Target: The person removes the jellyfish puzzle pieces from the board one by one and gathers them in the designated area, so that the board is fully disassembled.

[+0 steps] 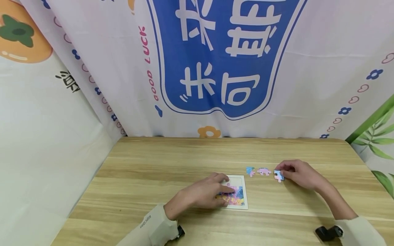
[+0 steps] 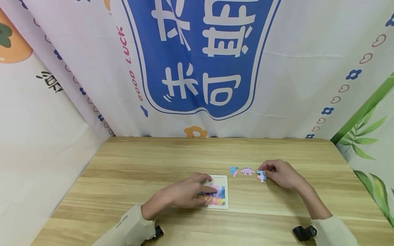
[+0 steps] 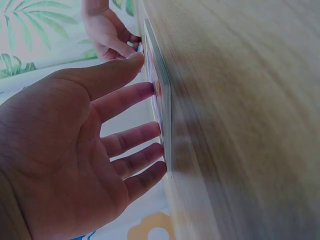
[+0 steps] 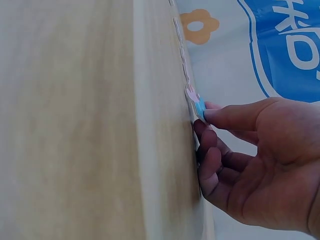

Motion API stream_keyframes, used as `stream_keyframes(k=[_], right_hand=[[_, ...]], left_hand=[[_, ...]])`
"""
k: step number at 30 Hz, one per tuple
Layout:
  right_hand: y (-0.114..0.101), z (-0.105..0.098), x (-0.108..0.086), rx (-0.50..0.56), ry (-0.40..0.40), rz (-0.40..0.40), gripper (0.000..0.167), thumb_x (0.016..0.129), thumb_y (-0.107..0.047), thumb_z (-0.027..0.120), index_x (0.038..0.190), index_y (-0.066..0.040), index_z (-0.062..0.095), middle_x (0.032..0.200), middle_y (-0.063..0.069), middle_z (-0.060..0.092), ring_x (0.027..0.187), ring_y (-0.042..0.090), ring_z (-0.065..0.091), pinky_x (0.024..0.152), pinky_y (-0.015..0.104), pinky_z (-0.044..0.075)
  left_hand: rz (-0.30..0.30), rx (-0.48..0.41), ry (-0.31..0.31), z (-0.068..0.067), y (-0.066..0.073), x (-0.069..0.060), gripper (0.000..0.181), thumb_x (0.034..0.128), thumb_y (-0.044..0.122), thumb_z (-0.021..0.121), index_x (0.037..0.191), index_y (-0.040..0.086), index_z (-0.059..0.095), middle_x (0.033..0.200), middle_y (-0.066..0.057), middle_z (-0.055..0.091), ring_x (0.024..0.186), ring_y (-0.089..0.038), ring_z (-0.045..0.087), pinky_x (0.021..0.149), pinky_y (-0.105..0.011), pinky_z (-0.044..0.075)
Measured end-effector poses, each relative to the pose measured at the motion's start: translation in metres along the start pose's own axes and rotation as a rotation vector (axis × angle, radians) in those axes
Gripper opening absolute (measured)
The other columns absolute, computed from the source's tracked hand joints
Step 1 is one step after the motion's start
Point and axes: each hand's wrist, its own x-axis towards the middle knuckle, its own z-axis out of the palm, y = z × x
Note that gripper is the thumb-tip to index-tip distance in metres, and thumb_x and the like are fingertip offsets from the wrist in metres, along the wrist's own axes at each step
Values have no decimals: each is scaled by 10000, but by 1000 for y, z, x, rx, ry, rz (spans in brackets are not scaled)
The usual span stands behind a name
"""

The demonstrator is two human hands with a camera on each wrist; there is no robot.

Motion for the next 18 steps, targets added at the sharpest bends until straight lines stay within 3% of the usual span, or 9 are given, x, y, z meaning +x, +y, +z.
stream_keyframes(k=[18], right_hand=[[5, -2, 10, -19, 0, -1, 165, 1053, -104, 649, 1133, -138, 789, 1069, 15, 733, 898, 138, 541, 759, 245, 473]], left_hand=[[4, 7, 3, 1, -1, 2, 517, 1033, 411, 721, 1532, 332, 608, 1669, -21, 455, 1558, -230, 417, 1267, -426, 420]])
